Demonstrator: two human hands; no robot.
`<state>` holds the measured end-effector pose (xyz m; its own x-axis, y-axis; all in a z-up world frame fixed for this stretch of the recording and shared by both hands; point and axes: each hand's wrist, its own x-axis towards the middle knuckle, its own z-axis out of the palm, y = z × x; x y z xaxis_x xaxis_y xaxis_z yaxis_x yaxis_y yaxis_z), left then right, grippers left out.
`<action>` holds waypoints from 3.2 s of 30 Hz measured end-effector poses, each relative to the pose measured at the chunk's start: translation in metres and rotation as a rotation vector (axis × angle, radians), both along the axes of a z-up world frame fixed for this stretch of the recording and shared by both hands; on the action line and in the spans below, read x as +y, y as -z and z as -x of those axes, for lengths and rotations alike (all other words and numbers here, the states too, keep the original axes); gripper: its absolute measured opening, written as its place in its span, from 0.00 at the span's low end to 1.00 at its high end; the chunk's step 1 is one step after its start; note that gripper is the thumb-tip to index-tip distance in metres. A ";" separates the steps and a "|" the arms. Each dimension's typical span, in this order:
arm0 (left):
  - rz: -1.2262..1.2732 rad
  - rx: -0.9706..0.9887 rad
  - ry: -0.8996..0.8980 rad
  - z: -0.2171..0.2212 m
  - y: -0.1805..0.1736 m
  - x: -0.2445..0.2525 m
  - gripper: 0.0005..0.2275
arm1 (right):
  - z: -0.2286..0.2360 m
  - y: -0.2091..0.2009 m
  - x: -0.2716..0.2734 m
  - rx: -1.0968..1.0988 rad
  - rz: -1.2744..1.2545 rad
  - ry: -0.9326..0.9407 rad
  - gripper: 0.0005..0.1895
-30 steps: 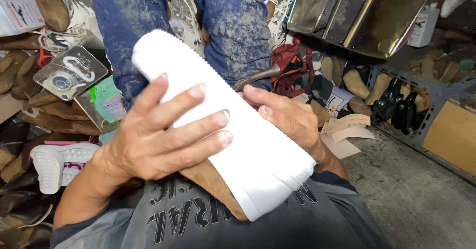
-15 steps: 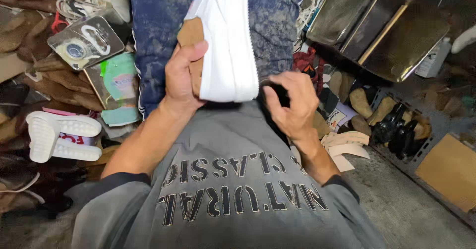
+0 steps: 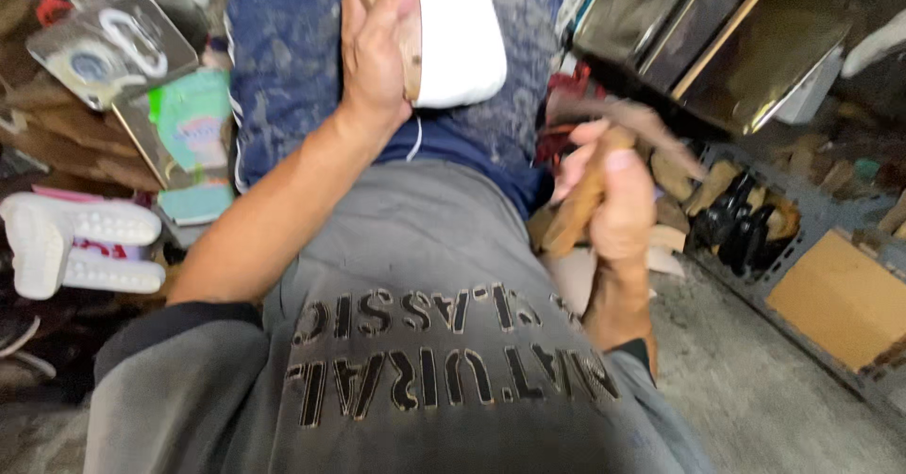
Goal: The person shapes a white leather shoe upper around a wooden last, first by smoothing edges with a small stick and then by hammering the leather and sole together.
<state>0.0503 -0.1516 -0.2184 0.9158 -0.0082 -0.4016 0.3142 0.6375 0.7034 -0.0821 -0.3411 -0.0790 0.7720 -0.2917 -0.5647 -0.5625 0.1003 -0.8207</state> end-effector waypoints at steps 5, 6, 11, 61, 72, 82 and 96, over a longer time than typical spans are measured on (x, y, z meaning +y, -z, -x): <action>-0.068 -0.030 0.036 -0.002 -0.004 0.002 0.11 | -0.045 -0.044 0.012 -0.413 0.675 -0.555 0.18; -0.087 -0.021 0.039 -0.002 -0.006 0.003 0.10 | -0.057 -0.050 0.019 -0.669 0.737 -0.701 0.23; -0.104 0.049 -0.007 -0.002 -0.009 -0.001 0.11 | -0.035 -0.015 0.013 -0.490 0.778 -0.529 0.04; -0.121 -0.003 0.014 -0.006 -0.008 -0.006 0.16 | -0.096 -0.027 0.048 -0.385 0.586 -0.836 0.17; -0.107 0.002 -0.001 -0.005 -0.009 -0.007 0.14 | -0.064 -0.014 0.033 -0.524 0.729 -0.736 0.13; -0.375 0.090 -0.012 -0.004 0.008 -0.008 0.07 | -0.055 0.004 0.021 -0.474 0.795 -0.836 0.15; -0.021 0.077 0.021 -0.007 -0.004 -0.004 0.09 | -0.021 0.011 0.002 -0.389 0.705 -0.423 0.11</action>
<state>0.0570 -0.1553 -0.2139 0.8817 -0.0182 -0.4715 0.3816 0.6153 0.6897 -0.0613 -0.3392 -0.0903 0.9920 -0.1198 -0.0402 -0.1089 -0.6487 -0.7532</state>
